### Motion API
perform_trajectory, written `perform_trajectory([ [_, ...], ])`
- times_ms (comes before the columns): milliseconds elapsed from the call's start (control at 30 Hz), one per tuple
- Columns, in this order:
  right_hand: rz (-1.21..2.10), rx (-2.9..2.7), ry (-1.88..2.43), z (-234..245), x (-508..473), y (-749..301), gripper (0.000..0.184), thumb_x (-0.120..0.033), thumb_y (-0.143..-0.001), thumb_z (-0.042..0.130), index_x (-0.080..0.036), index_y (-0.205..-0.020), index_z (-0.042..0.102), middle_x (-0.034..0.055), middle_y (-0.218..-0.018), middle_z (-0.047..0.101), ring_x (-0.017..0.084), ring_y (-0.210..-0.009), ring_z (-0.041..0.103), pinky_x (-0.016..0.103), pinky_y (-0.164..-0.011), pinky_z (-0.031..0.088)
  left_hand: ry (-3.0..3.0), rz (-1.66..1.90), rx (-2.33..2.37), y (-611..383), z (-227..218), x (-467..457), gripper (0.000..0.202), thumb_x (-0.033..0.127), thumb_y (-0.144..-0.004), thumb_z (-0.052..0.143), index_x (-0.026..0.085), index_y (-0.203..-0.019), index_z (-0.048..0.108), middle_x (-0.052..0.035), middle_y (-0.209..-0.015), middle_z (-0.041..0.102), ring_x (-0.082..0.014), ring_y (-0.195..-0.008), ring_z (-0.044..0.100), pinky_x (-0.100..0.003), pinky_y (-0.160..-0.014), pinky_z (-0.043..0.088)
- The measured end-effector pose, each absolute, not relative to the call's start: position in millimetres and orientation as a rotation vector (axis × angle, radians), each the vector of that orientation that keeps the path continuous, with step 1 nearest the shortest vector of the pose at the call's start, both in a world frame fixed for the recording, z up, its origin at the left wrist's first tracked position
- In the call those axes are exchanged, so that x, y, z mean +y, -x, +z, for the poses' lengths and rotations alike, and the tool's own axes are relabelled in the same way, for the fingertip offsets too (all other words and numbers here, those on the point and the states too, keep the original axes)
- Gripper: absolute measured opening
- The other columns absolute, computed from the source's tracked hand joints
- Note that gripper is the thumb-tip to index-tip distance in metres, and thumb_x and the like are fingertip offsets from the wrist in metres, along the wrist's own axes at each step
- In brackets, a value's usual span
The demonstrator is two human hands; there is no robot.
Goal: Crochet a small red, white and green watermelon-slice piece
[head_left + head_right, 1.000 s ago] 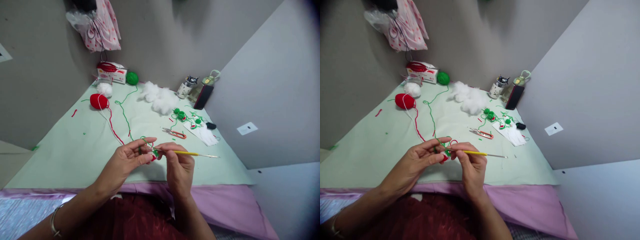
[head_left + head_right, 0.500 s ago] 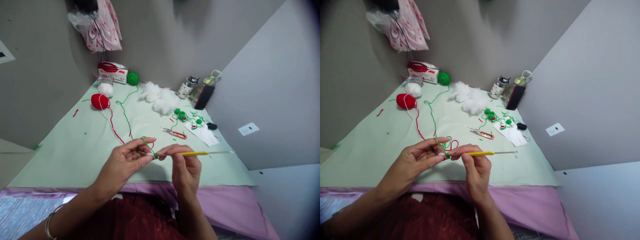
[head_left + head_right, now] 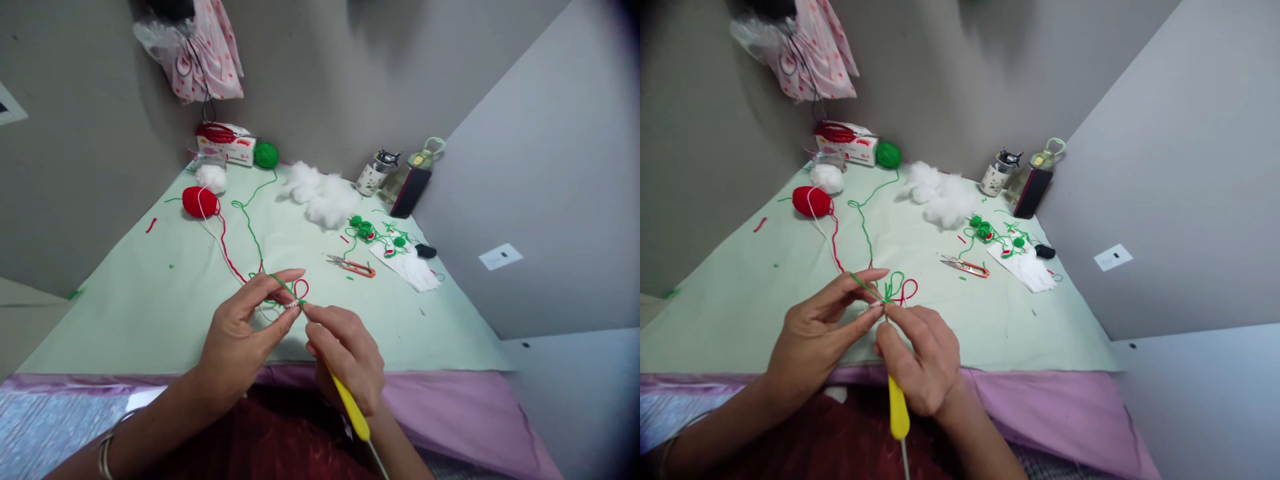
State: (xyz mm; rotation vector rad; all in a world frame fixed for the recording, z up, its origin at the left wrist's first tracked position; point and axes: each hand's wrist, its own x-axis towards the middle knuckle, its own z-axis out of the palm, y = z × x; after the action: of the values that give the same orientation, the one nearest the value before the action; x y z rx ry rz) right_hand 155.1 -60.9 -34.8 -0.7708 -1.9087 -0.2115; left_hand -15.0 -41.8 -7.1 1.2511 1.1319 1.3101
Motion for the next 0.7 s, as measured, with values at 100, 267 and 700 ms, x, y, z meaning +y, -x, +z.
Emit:
perform_trajectory([
  [100,-0.119,-1.872,0.776,-35,-62,-154,0.03,-0.014,-0.1,0.06,-0.02,-0.128,0.067,0.015,-0.112,0.082,0.024,-0.096,0.078,0.039,-0.076,0.068,-1.284,1.346,1.133,15,-7,-45,0.03,0.022,-0.084,0.081,0.029,-0.114,0.083,0.0013,-0.085,0.069,-0.0176,-0.092,0.066,-0.032,-0.103,0.048],
  [267,0.252,-1.643,0.716,-28,-60,-150,0.022,-0.02,-0.106,0.053,-0.023,-0.116,0.073,0.0092,-0.101,0.082,0.02,-0.086,0.077,0.035,-0.068,0.065,-1.105,1.195,1.013,19,-3,-43,0.04,0.024,-0.081,0.084,0.029,-0.121,0.081,0.0023,-0.083,0.063,-0.0171,-0.09,0.065,-0.033,-0.098,0.051],
  [700,0.437,-1.563,0.752,-25,-57,-154,0.021,-0.021,-0.106,0.054,-0.026,-0.113,0.073,0.005,-0.096,0.08,0.02,-0.088,0.075,0.038,-0.073,0.065,-1.026,1.144,0.969,22,1,-39,0.04,0.023,-0.075,0.091,0.03,-0.113,0.084,0.003,-0.08,0.066,-0.0137,-0.083,0.065,-0.027,-0.088,0.055],
])
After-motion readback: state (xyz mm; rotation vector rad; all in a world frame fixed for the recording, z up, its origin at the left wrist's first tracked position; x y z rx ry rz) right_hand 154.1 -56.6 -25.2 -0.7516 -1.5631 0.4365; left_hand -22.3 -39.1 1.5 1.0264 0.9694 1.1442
